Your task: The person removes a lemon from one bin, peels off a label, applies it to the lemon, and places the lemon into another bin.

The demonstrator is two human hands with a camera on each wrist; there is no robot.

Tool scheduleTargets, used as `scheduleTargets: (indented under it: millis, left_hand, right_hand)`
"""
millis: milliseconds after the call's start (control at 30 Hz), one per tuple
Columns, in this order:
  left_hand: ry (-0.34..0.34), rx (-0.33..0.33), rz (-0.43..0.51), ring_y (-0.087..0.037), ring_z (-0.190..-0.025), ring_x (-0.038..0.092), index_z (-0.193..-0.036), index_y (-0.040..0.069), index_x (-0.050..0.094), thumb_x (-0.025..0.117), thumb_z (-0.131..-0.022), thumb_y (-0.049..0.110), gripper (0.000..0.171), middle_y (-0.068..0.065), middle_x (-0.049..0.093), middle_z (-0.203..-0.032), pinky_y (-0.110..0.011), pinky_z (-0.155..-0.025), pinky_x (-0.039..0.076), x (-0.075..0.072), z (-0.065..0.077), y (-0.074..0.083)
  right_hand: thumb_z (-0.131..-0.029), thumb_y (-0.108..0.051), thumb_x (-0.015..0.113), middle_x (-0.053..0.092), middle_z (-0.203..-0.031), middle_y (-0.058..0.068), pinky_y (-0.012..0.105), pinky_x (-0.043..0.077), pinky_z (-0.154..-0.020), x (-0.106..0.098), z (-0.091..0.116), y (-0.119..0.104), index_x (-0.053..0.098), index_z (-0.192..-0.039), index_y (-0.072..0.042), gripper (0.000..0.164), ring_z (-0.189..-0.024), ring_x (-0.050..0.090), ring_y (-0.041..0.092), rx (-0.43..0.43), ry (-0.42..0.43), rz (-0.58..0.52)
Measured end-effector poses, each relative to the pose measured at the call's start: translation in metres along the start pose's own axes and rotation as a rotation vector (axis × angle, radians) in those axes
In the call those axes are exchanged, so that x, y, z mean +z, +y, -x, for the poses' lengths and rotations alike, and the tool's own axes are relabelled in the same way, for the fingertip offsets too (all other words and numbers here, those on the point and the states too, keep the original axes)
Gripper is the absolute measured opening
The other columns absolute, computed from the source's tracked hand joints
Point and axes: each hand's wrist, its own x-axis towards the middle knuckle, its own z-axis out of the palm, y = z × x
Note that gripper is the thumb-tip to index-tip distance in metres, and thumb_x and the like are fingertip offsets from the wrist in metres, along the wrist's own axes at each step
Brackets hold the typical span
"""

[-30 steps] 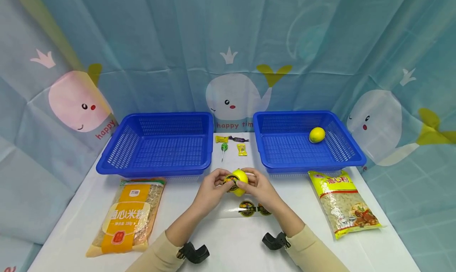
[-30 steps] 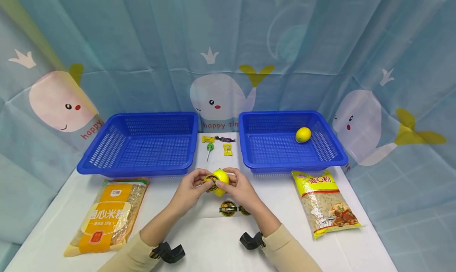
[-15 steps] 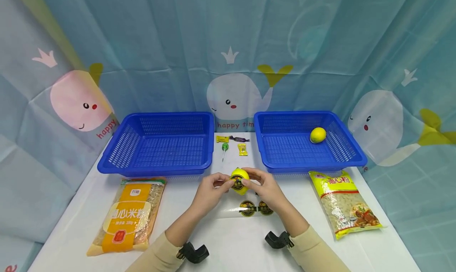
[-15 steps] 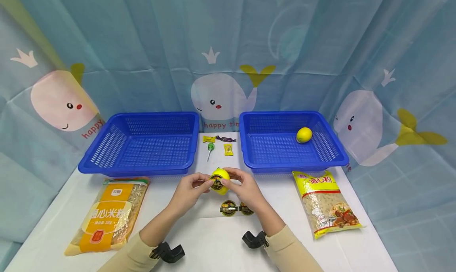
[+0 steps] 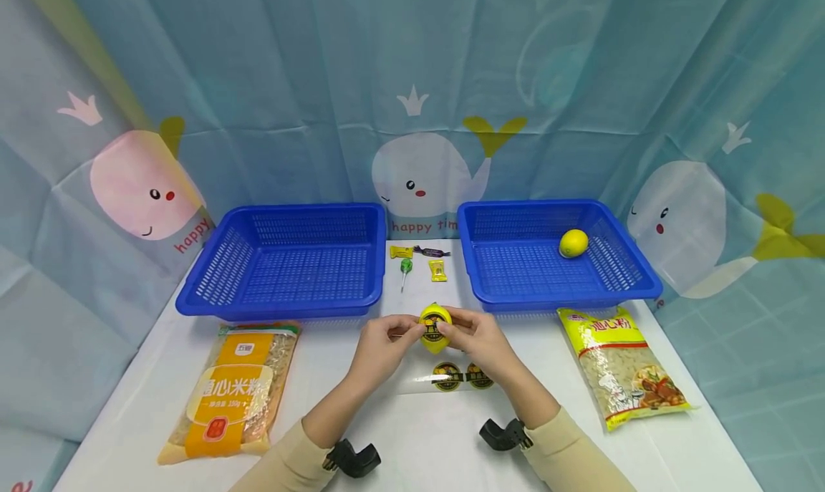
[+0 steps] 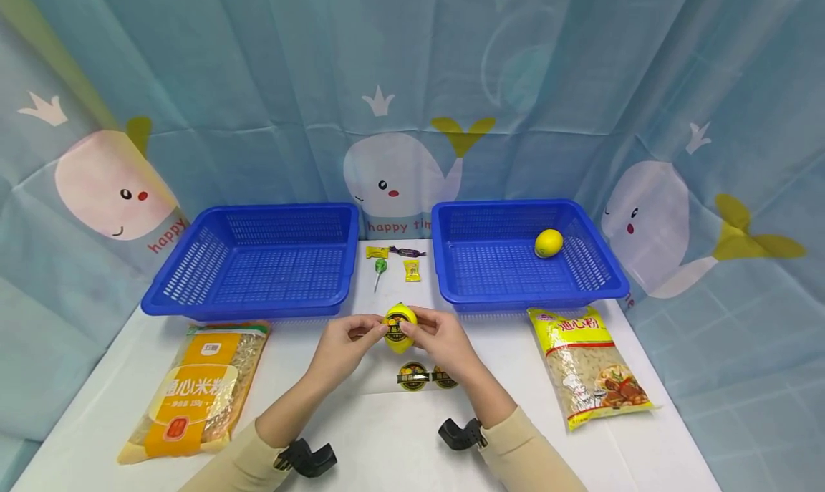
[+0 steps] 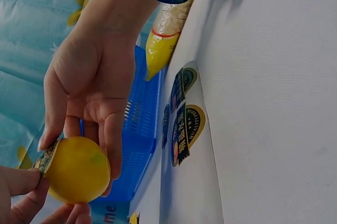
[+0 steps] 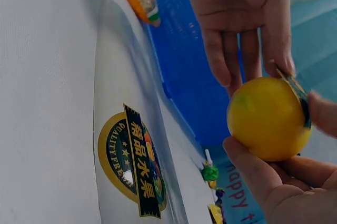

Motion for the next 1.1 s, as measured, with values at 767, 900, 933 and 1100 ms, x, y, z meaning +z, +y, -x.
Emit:
scheduleTargets:
  millis: [767, 900, 933, 1100]
  left_hand:
    - [0.045, 0.108, -0.021, -0.019, -0.093, 0.073, -0.107, 0.01, 0.075, 0.078, -0.089, 0.021, 0.021, -0.002, 0.075, -0.104, -0.029, -0.083, 0.061, 0.0, 0.007, 0.006]
    - [0.025, 0.144, -0.002, -0.028, -0.099, 0.071, -0.12, 0.011, 0.072, 0.082, -0.085, 0.017, 0.038, -0.003, 0.072, -0.111, -0.034, -0.087, 0.06, 0.0, 0.007, 0.004]
    - [0.026, 0.155, -0.004, -0.03, -0.099, 0.071, -0.122, 0.01, 0.072, 0.083, -0.084, 0.016, 0.039, -0.003, 0.072, -0.11, -0.035, -0.088, 0.06, 0.0, 0.007, 0.004]
    - [0.039, 0.17, -0.004, -0.024, -0.095, 0.072, -0.121, 0.01, 0.074, 0.083, -0.084, 0.016, 0.039, 0.0, 0.07, -0.102, -0.032, -0.086, 0.06, 0.002, 0.008, 0.004]
  right_hand:
    - [-0.099, -0.031, 0.067, 0.065, -0.129, 0.023, 0.033, 0.06, -0.087, 0.004, 0.0, -0.009, 0.05, -0.144, 0.004, 0.059, -0.11, 0.07, 0.028, -0.017, -0.032, 0.006]
    - [-0.097, -0.033, 0.068, 0.065, -0.129, 0.023, 0.034, 0.06, -0.088, 0.004, 0.001, -0.011, 0.049, -0.144, 0.003, 0.062, -0.108, 0.071, 0.026, 0.007, -0.018, -0.015]
    - [-0.097, -0.033, 0.069, 0.065, -0.128, 0.022, 0.034, 0.06, -0.088, 0.005, 0.001, -0.012, 0.05, -0.144, 0.003, 0.062, -0.107, 0.071, 0.025, 0.012, -0.015, -0.018]
    - [-0.095, -0.031, 0.072, 0.069, -0.124, 0.021, 0.034, 0.062, -0.084, 0.008, 0.001, -0.017, 0.054, -0.14, 0.003, 0.059, -0.101, 0.073, 0.022, 0.026, 0.021, -0.025]
